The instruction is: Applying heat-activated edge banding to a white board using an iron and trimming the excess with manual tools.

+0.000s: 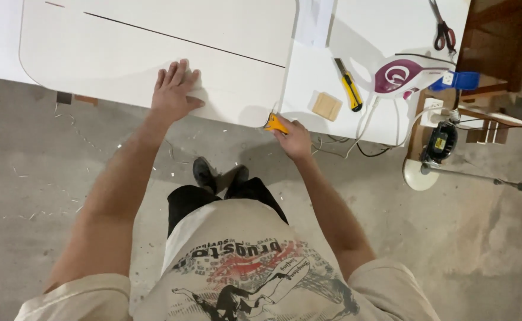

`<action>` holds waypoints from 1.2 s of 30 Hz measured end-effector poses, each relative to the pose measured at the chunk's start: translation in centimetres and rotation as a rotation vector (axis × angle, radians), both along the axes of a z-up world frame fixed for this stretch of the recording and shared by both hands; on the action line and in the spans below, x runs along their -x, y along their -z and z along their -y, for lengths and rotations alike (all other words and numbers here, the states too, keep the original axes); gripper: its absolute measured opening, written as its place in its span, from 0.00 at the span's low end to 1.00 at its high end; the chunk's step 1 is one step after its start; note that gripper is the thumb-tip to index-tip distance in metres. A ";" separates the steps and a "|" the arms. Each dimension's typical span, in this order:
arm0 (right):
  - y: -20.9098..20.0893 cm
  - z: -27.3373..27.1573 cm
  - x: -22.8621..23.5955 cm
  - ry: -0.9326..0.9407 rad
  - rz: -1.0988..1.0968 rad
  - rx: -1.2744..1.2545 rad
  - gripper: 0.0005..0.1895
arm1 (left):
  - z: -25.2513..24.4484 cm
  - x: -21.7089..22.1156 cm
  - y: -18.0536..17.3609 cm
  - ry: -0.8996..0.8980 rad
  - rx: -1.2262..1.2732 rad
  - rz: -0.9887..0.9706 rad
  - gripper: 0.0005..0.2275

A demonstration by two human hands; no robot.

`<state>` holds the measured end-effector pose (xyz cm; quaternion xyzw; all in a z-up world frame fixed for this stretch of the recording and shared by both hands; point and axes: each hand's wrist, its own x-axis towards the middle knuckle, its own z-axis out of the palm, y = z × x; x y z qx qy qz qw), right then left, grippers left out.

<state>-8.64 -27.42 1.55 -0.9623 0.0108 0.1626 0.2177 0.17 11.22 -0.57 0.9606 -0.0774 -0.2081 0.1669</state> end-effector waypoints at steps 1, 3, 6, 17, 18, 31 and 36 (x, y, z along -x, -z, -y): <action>-0.9 -0.4 0.5 0.002 0.002 0.001 0.26 | 0.0 0.0 0.2 0.002 0.001 0.002 0.38; -2.8 -1.2 1.3 -0.016 -0.031 0.004 0.26 | -0.1 -0.1 0.4 0.009 0.007 -0.001 0.38; -1.8 -1.8 1.3 0.020 -0.037 0.026 0.27 | 0.0 -0.1 1.2 -0.009 0.000 0.020 0.38; -0.9 -3.3 1.8 0.073 -0.055 -0.028 0.29 | 0.7 0.3 -3.9 0.020 0.025 -0.099 0.37; -0.6 -3.1 1.9 0.063 -0.056 -0.010 0.30 | 0.8 0.3 -3.8 0.029 0.037 -0.082 0.37; -2.6 -5.8 2.8 0.115 -0.166 -0.061 0.30 | 1.0 0.5 -4.0 0.019 0.004 -0.110 0.38; -1.3 -6.1 3.0 0.121 -0.076 -0.062 0.28 | 1.1 0.6 -4.8 0.020 -0.013 -0.118 0.38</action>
